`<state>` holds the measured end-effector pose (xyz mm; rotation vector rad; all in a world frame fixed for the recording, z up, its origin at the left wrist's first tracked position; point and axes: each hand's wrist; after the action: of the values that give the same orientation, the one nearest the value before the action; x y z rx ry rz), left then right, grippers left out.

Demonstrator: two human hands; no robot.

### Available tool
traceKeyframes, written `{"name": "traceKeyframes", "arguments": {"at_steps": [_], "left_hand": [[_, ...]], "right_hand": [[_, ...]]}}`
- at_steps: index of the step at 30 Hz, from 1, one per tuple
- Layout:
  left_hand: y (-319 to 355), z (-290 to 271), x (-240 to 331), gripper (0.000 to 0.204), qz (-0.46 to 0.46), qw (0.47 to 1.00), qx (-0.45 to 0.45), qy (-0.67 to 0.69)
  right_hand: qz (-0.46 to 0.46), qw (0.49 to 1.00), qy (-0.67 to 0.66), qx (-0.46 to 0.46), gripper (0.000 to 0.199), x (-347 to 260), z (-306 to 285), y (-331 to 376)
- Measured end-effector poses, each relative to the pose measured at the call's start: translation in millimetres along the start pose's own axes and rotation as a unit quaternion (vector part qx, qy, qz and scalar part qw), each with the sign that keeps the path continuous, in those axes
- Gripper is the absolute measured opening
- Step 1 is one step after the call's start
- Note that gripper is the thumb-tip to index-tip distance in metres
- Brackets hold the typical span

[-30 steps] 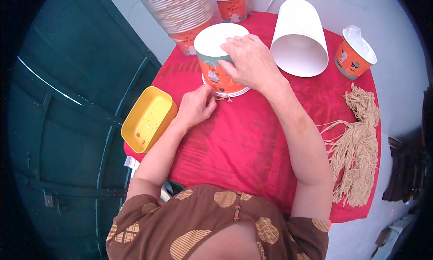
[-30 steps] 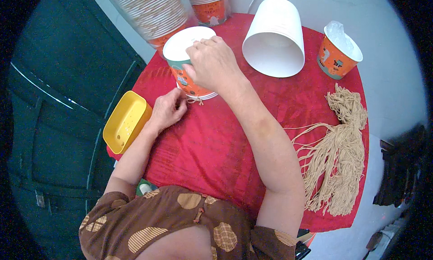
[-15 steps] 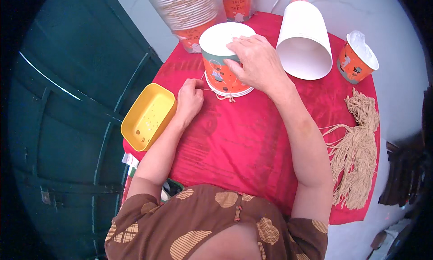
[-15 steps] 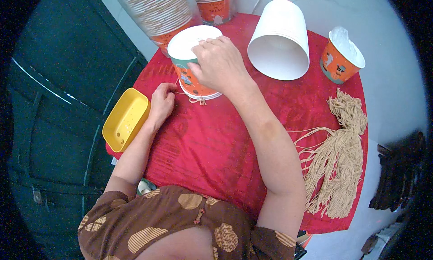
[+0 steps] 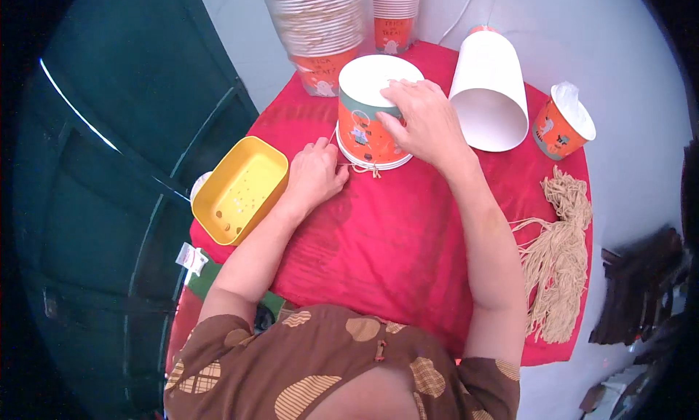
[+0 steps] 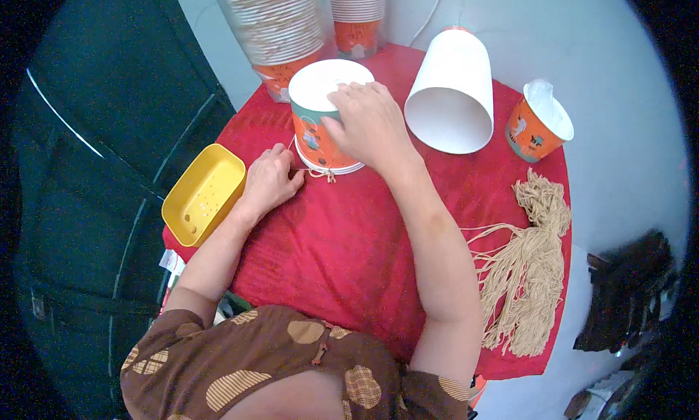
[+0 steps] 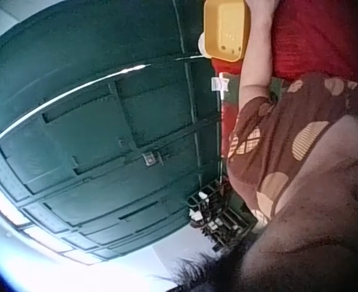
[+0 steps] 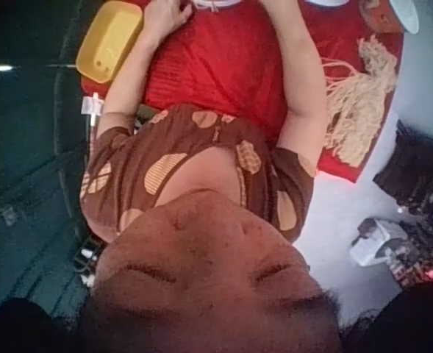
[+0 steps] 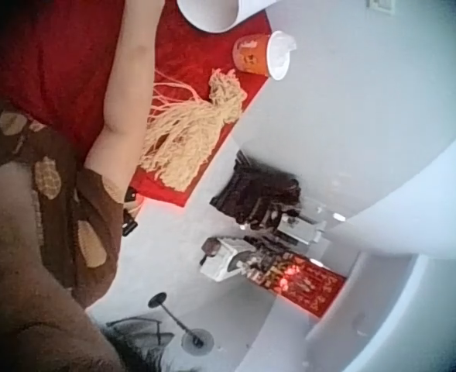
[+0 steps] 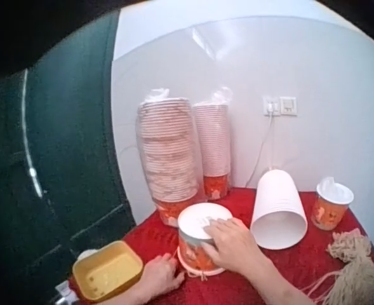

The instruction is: Manually attaching string handles to printed paper buckets by threading them through pre-punched holes.

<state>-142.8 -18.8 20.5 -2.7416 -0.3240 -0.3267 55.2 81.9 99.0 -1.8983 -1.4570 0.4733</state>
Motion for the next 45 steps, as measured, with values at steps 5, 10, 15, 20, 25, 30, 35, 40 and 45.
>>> {"name": "traceKeyframes", "arguments": {"at_steps": [5, 10, 15, 20, 25, 30, 35, 40, 45], "left_hand": [[2, 1, -2, 0.024, -0.002, 0.999, 0.033, -0.012], [5, 4, -4, 0.027, -0.012, 0.999, 0.045, -0.006], [7, 4, -3, 0.022, -0.009, 0.998, 0.057, 0.028], [8, 1, -4, 0.026, -0.026, 0.993, 0.051, 0.099], [4, -2, 6, 0.041, 0.01, 0.952, 0.058, 0.3], [-1, 23, -4, 0.062, 0.03, 0.961, -0.013, 0.275], [5, 15, 4, 0.07, 0.001, 0.975, -0.043, 0.216], [11, 5, 5, 0.061, -0.023, 0.978, 0.07, 0.196], [13, 4, 12, 0.045, -0.038, 0.976, 0.054, 0.206]], "right_hand": [[0.01, 1.0, -0.008, -0.023, 0.034, -3, -4, -2], [0.008, 0.999, -0.009, -0.032, 0.034, -5, -8, -4], [-0.003, 0.999, -0.001, -0.032, 0.037, -5, -8, -3], [-0.007, 0.999, 0.013, 0.037, 0.051, 6, -2, 2], [0.233, 0.949, -0.154, 0.146, 0.059, 27, 20, 27], [0.402, 0.793, -0.419, 0.185, 0.072, 22, 49, 39], [0.385, 0.773, -0.475, 0.17, 0.075, 29, 64, 38], [0.366, 0.727, -0.565, 0.137, 0.075, 34, 83, 27], [0.355, 0.757, -0.533, 0.132, 0.075, 39, 85, 29]]}}
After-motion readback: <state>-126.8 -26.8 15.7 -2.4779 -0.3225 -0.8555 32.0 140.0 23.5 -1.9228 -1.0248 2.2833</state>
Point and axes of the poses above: each hand's wrist, its own y-axis away from the middle knuckle, its own z-axis out of the palm, x = y × z, and after that the axes turned 14 degrees about -z, right-handed
